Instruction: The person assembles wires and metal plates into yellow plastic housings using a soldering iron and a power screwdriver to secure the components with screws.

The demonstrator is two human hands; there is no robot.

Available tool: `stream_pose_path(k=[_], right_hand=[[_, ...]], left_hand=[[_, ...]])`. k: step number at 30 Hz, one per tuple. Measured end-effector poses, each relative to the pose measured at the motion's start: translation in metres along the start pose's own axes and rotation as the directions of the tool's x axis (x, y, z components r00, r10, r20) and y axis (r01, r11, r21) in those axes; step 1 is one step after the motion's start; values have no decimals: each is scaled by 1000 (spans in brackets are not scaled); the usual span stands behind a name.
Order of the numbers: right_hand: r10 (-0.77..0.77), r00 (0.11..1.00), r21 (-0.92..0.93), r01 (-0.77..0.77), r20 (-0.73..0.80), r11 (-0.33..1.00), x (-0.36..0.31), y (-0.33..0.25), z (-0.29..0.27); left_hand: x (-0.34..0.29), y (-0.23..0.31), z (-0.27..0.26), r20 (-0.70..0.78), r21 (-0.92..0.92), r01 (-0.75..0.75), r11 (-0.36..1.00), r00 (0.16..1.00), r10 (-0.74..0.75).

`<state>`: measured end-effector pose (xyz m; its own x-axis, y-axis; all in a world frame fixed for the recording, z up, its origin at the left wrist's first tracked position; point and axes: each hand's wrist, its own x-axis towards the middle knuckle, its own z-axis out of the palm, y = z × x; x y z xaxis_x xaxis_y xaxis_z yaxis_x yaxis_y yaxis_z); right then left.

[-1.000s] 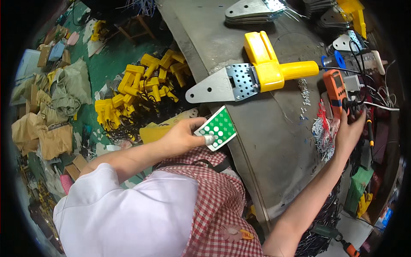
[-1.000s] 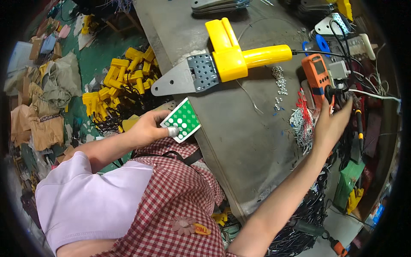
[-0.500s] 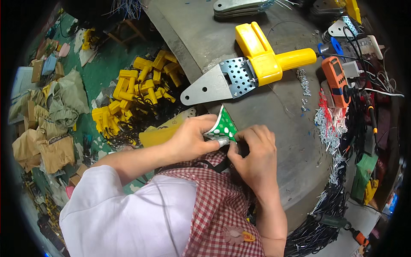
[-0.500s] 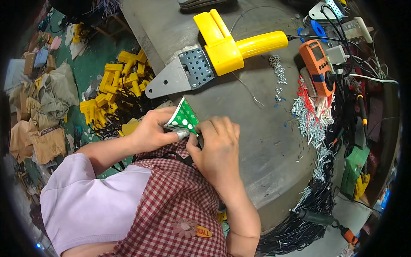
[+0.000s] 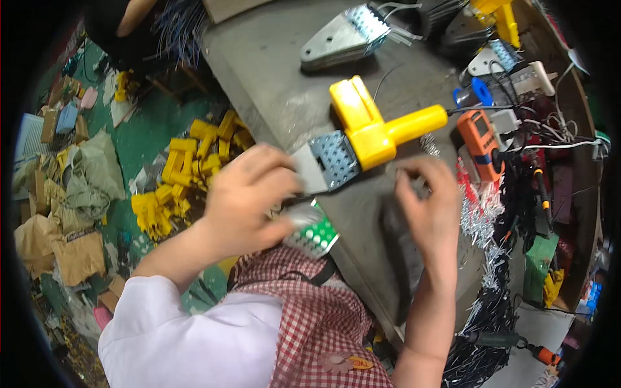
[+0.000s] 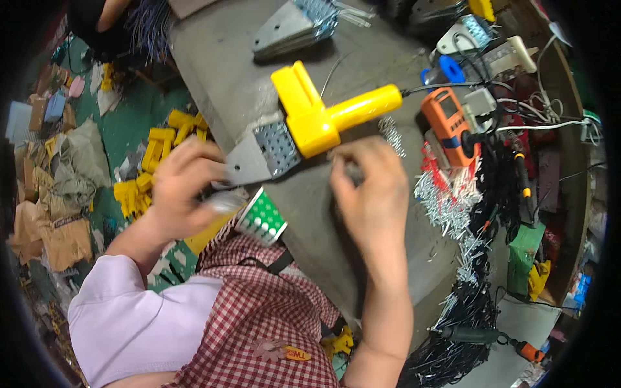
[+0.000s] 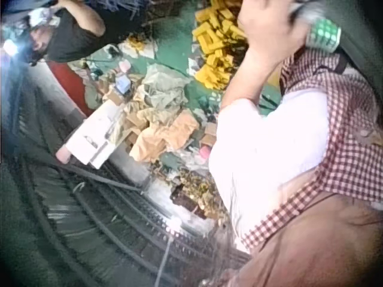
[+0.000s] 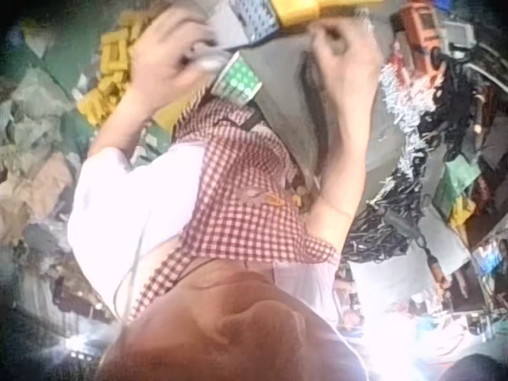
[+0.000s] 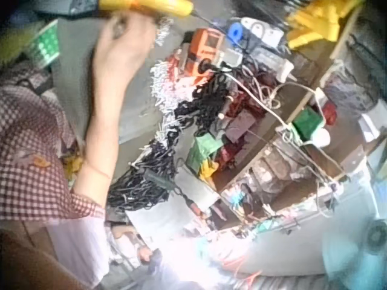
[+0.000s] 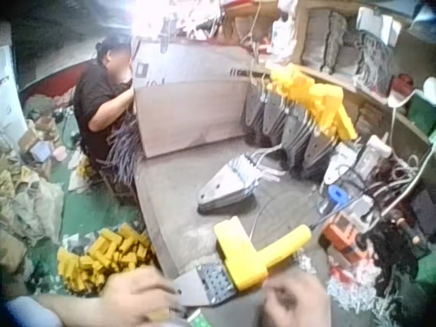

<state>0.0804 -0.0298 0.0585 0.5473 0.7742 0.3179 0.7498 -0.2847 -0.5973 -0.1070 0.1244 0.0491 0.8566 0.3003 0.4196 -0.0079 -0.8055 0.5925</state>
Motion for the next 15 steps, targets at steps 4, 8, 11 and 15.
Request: stream_pose_path(k=[4, 8, 11, 15], right_hand=[[-199, 977, -381, 154, -80, 912, 62, 28, 11], [-124, 960, -312, 201, 251, 928, 73, 28, 19], [-194, 981, 84, 194, -1, 977, 66, 50, -16], [126, 681, -254, -430, -722, 867, 33, 96, -84]], left_hand=[[7, -26, 56, 160, 135, -233, 963, 964, 211], [9, -24, 61, 127, 82, -196, 977, 975, 185], [28, -21, 51, 129, 56, -186, 981, 976, 178], [94, 6, 71, 39, 79, -249, 965, 968, 246]])
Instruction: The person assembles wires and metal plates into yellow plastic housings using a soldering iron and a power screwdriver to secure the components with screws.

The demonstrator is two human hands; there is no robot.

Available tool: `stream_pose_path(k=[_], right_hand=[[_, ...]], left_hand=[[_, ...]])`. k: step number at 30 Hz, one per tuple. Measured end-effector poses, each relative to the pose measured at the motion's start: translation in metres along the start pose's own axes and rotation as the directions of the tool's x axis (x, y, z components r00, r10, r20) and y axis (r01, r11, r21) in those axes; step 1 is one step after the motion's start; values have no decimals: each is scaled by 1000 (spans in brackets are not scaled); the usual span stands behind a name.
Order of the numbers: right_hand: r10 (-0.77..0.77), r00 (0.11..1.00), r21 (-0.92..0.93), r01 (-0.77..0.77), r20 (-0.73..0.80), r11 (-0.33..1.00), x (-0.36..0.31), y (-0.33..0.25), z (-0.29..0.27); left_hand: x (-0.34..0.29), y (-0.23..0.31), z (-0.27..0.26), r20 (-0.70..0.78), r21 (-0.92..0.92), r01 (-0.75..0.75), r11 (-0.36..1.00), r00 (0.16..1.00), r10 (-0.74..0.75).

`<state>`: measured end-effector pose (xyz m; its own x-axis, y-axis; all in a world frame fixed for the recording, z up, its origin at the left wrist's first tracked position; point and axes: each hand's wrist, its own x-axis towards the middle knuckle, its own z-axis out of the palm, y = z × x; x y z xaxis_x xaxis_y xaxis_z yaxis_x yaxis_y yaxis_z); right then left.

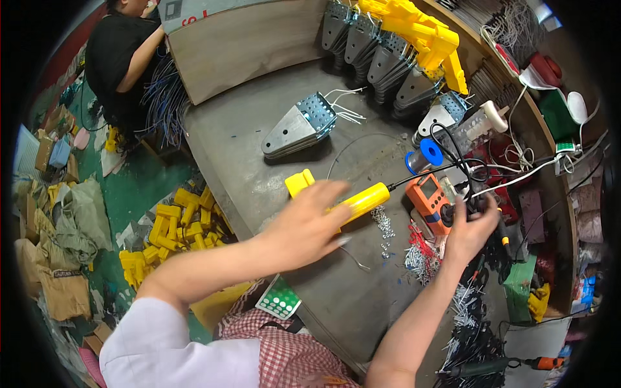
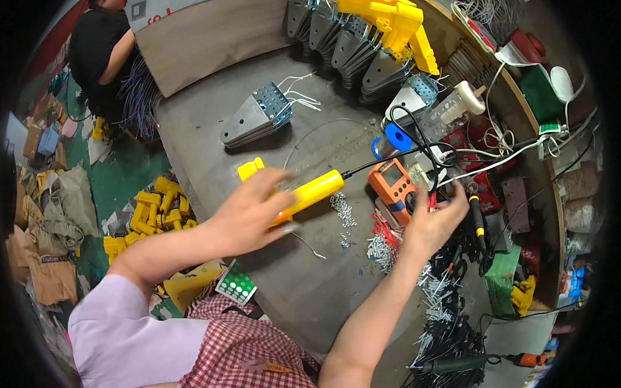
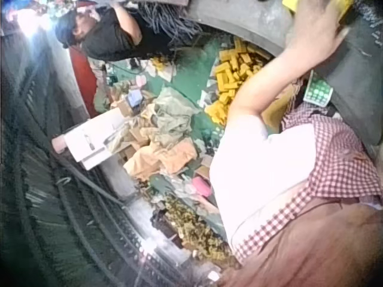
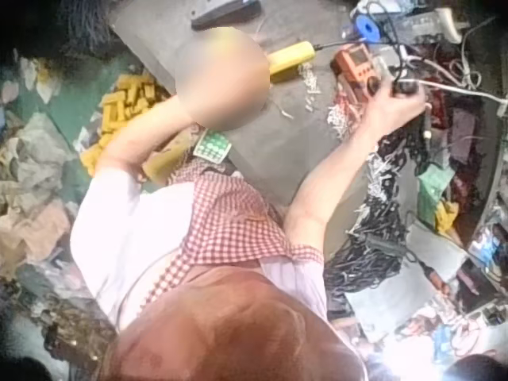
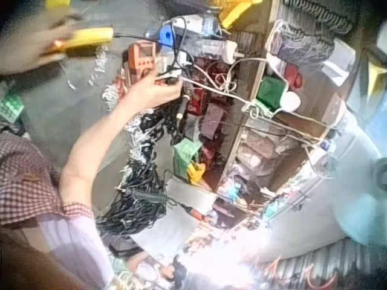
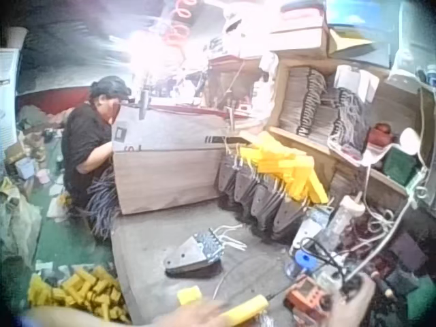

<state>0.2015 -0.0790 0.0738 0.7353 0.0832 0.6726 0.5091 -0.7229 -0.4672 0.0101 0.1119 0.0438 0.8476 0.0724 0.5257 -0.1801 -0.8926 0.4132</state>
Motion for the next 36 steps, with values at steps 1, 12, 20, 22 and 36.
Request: stream_pose_path(k=[1, 12, 20, 22, 36], right_hand=[[-297, 955, -103, 297, 19, 949, 2, 41, 12], [-433, 281, 500, -242, 856, 831, -93, -43, -17], [-494, 331, 549, -95, 804, 830, -112, -51, -7], [-502, 320, 550, -78, 804, 831, -113, -54, -8], [-506, 410, 548, 18, 759, 836, -121, -45, -32]], left_hand=[[19, 3, 15, 55, -6, -10, 1000, 998, 11], [-45, -24, -139, 392, 1, 548, 836, 769, -505], [-315, -158, -139, -152, 417, 769, 485, 585, -797], [-391, -181, -122, -154, 429, 764, 483, 588, -794], [9, -108, -24, -343, -68, 381, 922, 859, -380]])
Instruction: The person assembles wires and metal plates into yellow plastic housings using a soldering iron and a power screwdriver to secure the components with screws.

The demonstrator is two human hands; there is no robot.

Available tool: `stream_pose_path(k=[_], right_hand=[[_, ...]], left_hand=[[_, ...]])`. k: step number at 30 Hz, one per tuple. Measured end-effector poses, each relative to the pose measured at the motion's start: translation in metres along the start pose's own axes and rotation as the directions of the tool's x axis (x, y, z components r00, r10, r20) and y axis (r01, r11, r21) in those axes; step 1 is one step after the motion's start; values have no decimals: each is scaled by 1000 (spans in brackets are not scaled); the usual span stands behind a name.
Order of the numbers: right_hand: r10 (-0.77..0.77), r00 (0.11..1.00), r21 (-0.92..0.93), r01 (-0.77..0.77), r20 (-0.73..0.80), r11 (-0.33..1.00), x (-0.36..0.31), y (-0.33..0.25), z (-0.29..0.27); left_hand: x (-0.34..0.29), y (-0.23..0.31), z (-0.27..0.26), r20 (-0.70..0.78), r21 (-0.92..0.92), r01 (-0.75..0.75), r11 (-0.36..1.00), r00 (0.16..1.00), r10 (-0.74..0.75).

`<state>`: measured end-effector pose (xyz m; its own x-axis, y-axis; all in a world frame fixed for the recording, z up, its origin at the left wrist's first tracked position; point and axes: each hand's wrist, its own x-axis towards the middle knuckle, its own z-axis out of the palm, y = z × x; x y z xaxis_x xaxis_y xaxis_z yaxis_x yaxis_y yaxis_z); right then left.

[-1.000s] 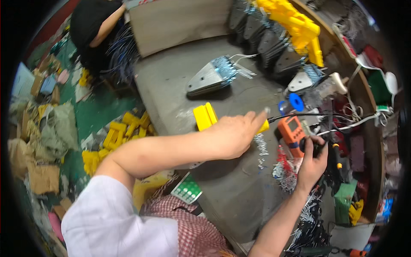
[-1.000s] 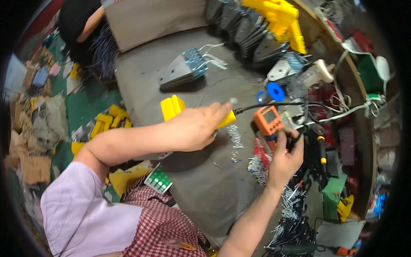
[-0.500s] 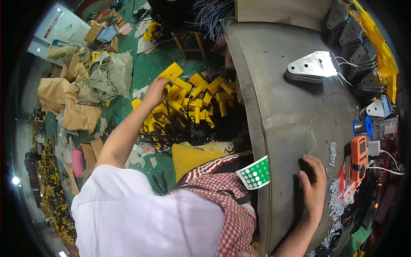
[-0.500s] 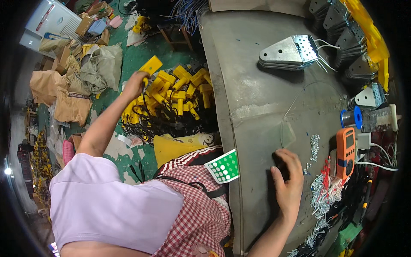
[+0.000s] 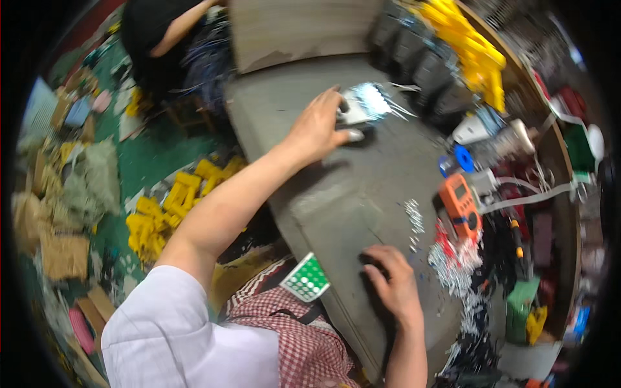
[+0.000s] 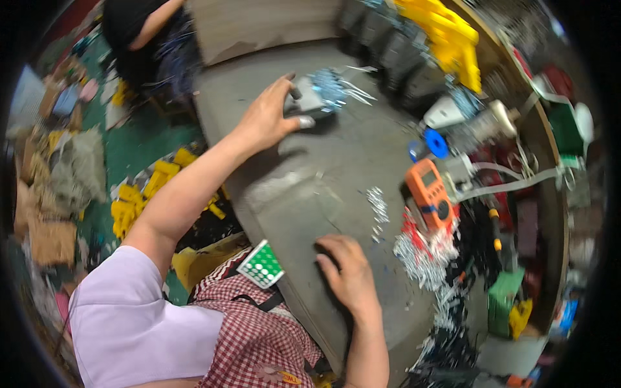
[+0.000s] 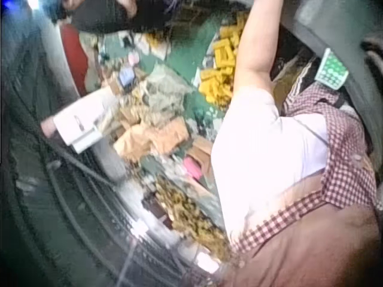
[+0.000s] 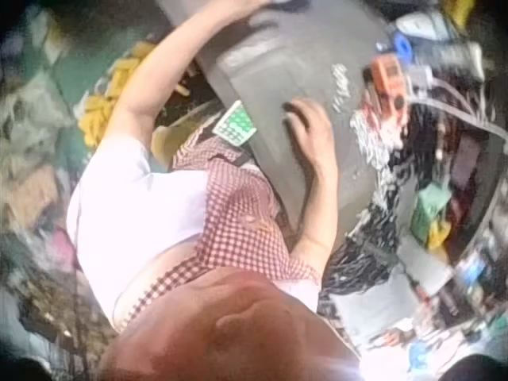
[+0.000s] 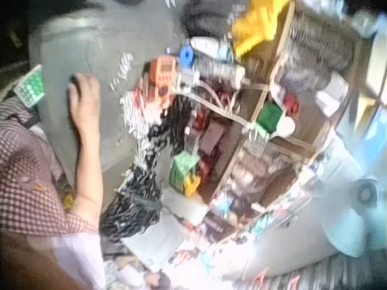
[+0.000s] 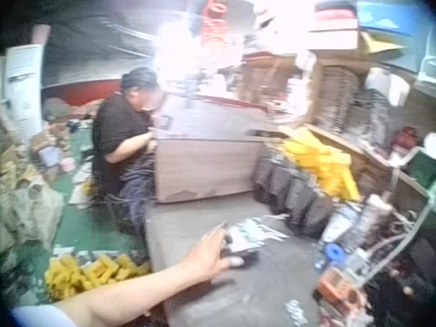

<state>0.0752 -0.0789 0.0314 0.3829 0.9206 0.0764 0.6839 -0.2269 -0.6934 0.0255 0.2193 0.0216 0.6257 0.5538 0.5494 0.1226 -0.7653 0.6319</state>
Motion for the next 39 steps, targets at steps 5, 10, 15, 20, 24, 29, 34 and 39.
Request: stream_pose_path(k=[5, 10, 15, 20, 24, 29, 34, 39], right_hand=[[126, 970, -53, -139, -210, 989, -76, 27, -42], [398, 551, -173, -717, -734, 675, -162, 119, -154], [327, 681, -276, -619, -655, 736, -132, 153, -182], [302, 780, -543, -606, -548, 581, -124, 143, -153], [179, 805, -378, -446, -565, 811, -136, 72, -109], [298, 827, -241, -449, -477, 860, -177, 30, -14], [588, 670, 890, 378, -452, 254, -161, 19, 2], [384, 588, 516, 69, -712, 854, -150, 13, 13]], left_hand=[[0, 3, 13, -97, -114, 38, 993, 994, -49], [-79, 119, 13, 763, -395, -218, 892, 463, 451], [-105, 180, 26, 794, -392, -351, 850, 338, 506], [-132, 215, 48, 806, -197, -870, 453, 119, 579], [-146, 207, 59, 785, -234, -879, 416, 81, 614], [-131, 200, 78, 667, -564, -268, 781, 409, 622], [-137, 205, 85, 678, -498, -132, 857, 556, 480], [-144, 203, 90, 559, -518, -279, 809, 606, 567]])
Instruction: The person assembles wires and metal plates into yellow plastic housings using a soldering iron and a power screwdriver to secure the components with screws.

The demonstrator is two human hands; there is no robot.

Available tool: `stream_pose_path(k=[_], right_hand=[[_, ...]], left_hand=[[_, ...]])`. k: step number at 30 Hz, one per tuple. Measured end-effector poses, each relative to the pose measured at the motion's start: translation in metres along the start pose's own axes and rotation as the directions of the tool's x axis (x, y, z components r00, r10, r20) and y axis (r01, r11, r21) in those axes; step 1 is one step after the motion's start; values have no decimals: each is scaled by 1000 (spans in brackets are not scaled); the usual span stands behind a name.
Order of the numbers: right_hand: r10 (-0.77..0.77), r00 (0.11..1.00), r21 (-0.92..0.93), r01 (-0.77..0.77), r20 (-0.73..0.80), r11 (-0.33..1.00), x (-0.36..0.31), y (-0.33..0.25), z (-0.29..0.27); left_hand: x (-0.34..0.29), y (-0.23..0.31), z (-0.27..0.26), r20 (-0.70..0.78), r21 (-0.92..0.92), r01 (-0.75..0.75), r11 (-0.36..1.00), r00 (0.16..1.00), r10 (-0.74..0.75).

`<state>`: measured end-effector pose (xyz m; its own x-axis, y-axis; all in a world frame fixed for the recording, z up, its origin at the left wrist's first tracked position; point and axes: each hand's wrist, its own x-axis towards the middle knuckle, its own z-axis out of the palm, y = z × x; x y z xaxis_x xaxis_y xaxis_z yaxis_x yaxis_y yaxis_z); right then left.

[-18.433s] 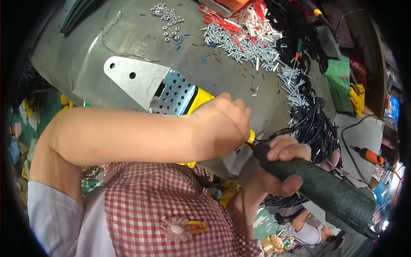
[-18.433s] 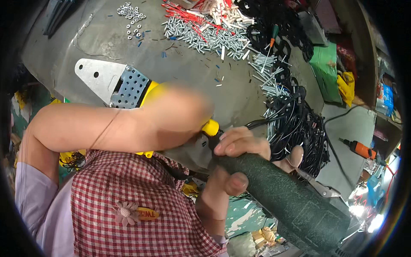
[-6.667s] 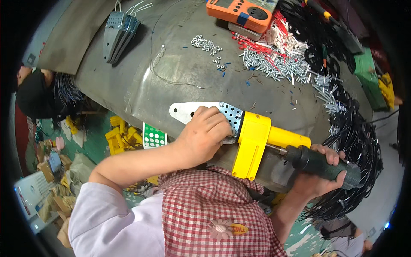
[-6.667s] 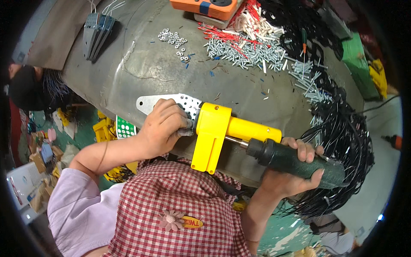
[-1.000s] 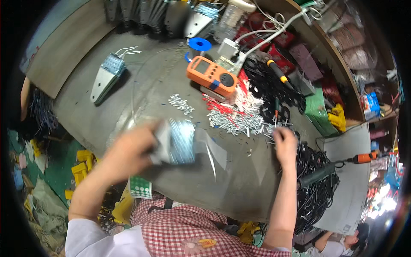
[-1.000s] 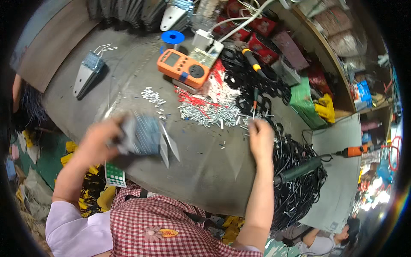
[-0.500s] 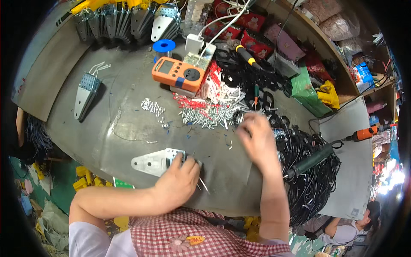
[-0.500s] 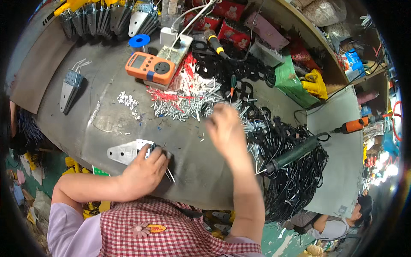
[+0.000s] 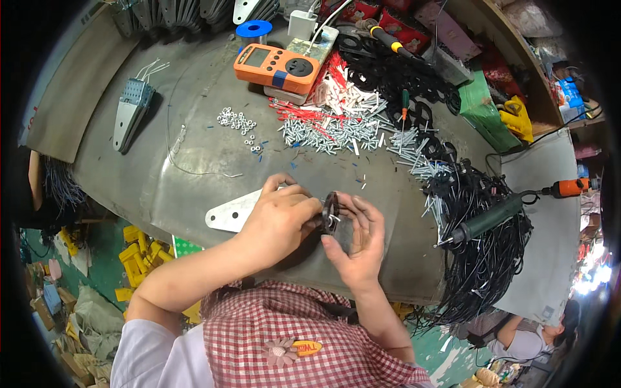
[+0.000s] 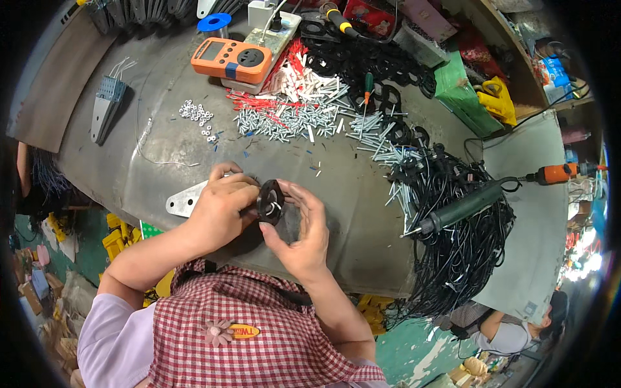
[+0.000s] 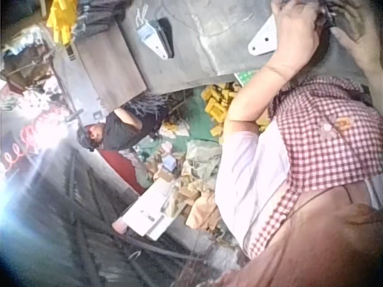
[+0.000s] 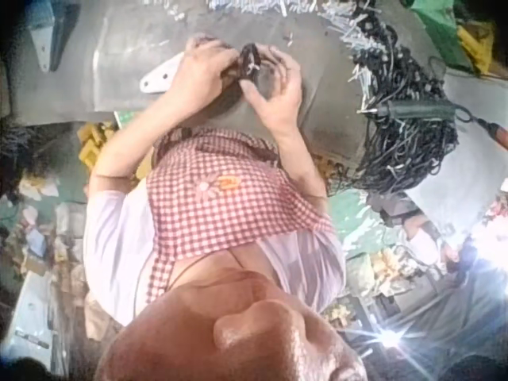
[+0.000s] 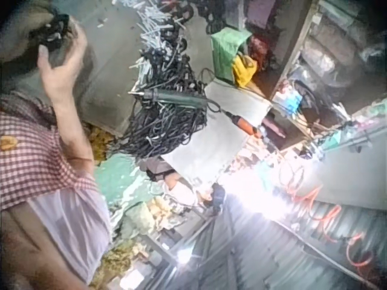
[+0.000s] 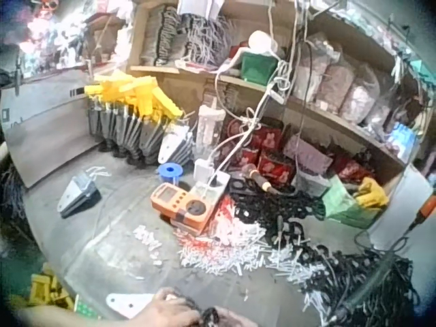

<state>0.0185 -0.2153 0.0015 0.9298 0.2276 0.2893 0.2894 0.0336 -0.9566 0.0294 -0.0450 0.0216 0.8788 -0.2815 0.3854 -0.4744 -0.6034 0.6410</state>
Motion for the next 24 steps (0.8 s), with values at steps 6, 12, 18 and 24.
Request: stream_pose_path(k=[6, 12, 18, 24], right_hand=[[-47, 999, -324, 40, -13, 945, 2, -2, -3], [436, 898, 122, -440, 60, 890, 7, -3, 11], [444, 810, -214, -389, 384, 896, 83, -18, -67], [-159, 931, -891, -360, -327, -277, 238, -39, -328]], left_hand=[[3, -4, -3, 53, -82, 73, 994, 996, -69], [-16, 7, -24, 97, 140, 95, 986, 989, -109], [-13, 16, -1, 239, 179, -147, 973, 966, 102], [-10, 20, 2, 352, 217, -155, 964, 933, 71]])
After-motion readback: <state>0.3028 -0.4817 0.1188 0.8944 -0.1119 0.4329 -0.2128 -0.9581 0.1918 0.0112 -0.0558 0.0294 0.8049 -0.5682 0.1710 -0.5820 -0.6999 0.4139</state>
